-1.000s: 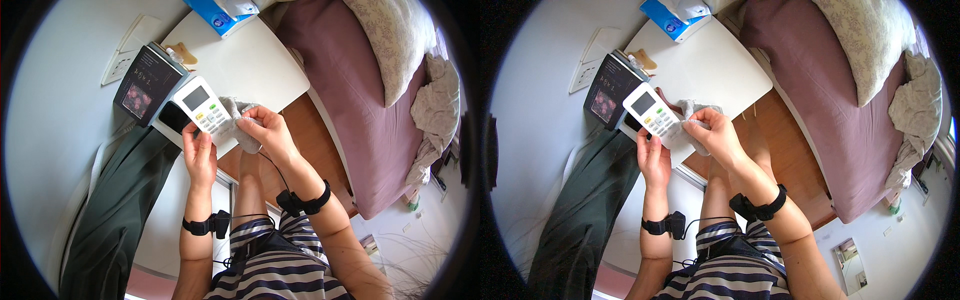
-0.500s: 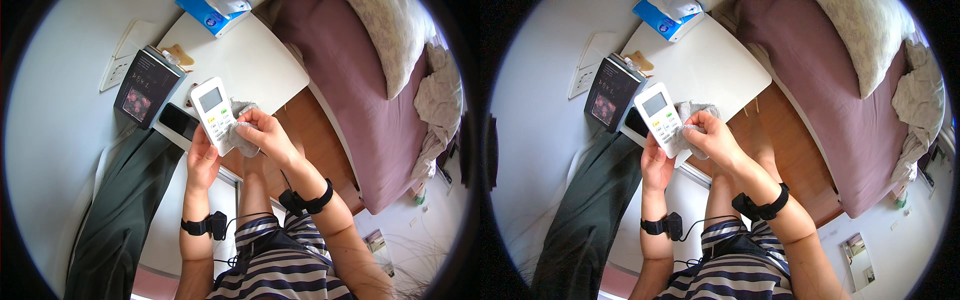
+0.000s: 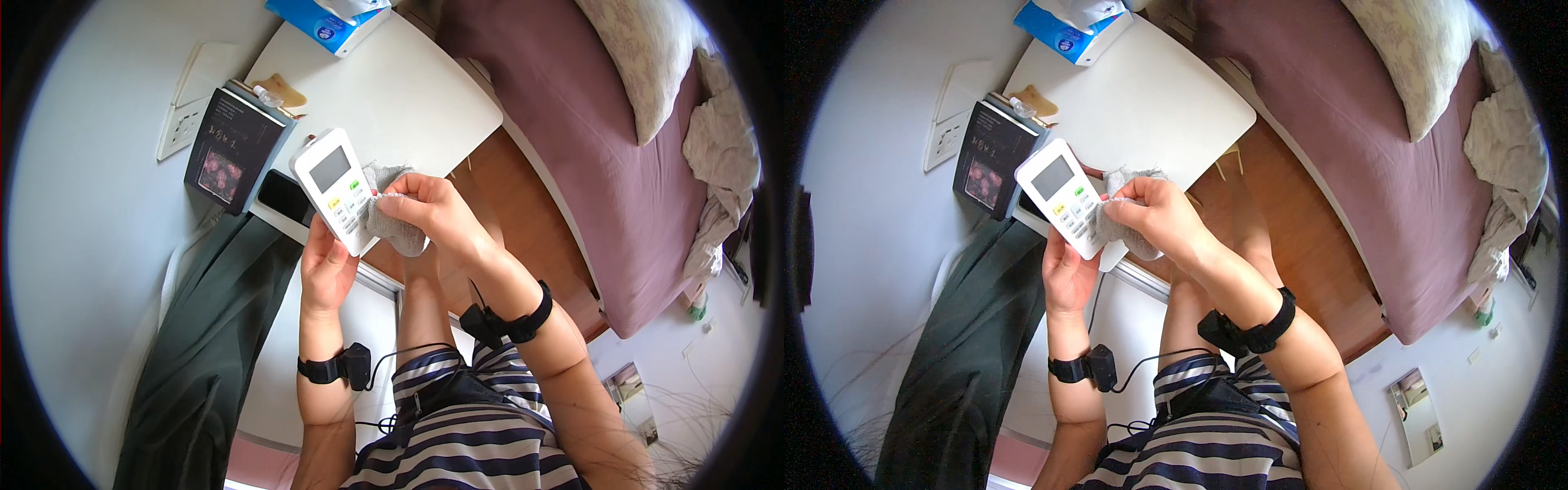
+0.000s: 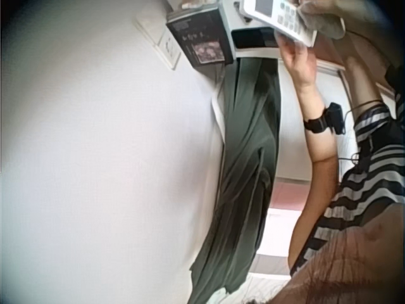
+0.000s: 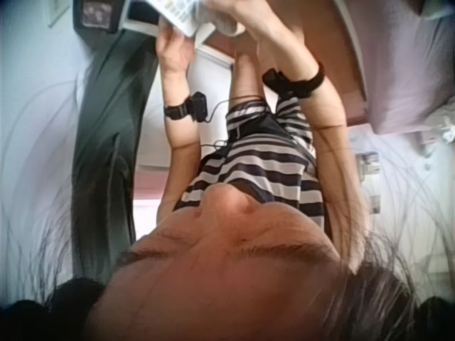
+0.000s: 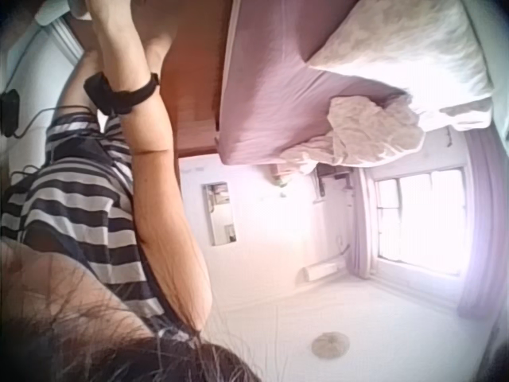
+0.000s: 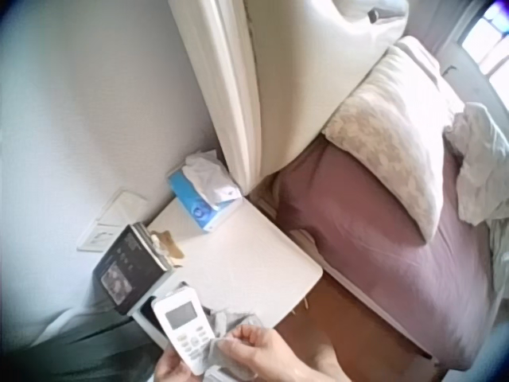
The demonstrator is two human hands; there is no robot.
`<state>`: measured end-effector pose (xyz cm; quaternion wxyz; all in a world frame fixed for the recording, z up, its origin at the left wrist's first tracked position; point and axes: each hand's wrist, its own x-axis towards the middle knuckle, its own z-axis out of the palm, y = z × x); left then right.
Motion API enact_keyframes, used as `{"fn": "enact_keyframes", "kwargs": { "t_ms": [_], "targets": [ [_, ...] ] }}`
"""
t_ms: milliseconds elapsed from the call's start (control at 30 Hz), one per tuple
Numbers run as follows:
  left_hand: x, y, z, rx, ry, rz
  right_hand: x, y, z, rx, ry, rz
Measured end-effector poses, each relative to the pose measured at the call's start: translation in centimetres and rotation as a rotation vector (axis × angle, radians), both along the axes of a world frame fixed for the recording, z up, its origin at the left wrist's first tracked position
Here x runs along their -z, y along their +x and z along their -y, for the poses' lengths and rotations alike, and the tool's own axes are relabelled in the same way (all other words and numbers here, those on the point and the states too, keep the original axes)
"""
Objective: The person wipes various items and surfaces in a bedroom using a cloth, including a wall-mounted switch, a vanity table top, a smartphone, an air conditioner remote, a nightstand, and a headboard.
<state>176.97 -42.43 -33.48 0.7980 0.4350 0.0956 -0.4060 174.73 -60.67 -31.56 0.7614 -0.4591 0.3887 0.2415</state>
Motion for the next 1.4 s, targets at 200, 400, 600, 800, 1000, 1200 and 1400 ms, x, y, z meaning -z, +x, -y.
{"fn": "enact_keyframes", "kwargs": {
  "t_ms": [200, 400, 600, 800, 1000, 1200, 1400],
  "targets": [
    [0.4, 0.1, 0.3, 0.029, 0.029, 0.012, 0.6, 0.0, 0.0, 0.011, -0.048, -0.012],
    [0.4, 0.2, 0.2, 0.067, 0.104, 0.079, -0.3, 0.3, -0.8, -0.001, -0.049, 0.012],
    [0.5, 0.2, 0.4, 0.051, 0.118, 0.100, 0.2, 0.1, -1.3, -0.041, 0.010, -0.007],
    [0.7, -0.2, 0.5, 0.037, 0.110, 0.081, 0.4, 0.4, -0.8, 0.168, -0.007, -0.092],
    [0.5, -0.1, 0.7, 0.029, 0.188, 0.093, -0.6, 0.3, -1.8, -0.087, -0.051, -0.011],
    [0.8, 0.3, 0.0, 0.095, 0.097, 0.134, 1.0, 0.3, -1.0, 0.108, 0.008, -0.066],
    [0.7, 0.2, 0.0, 0.047, 0.078, 0.053, 0.3, 0.5, -0.3, 0.078, -0.066, -0.035]
  ]
}}
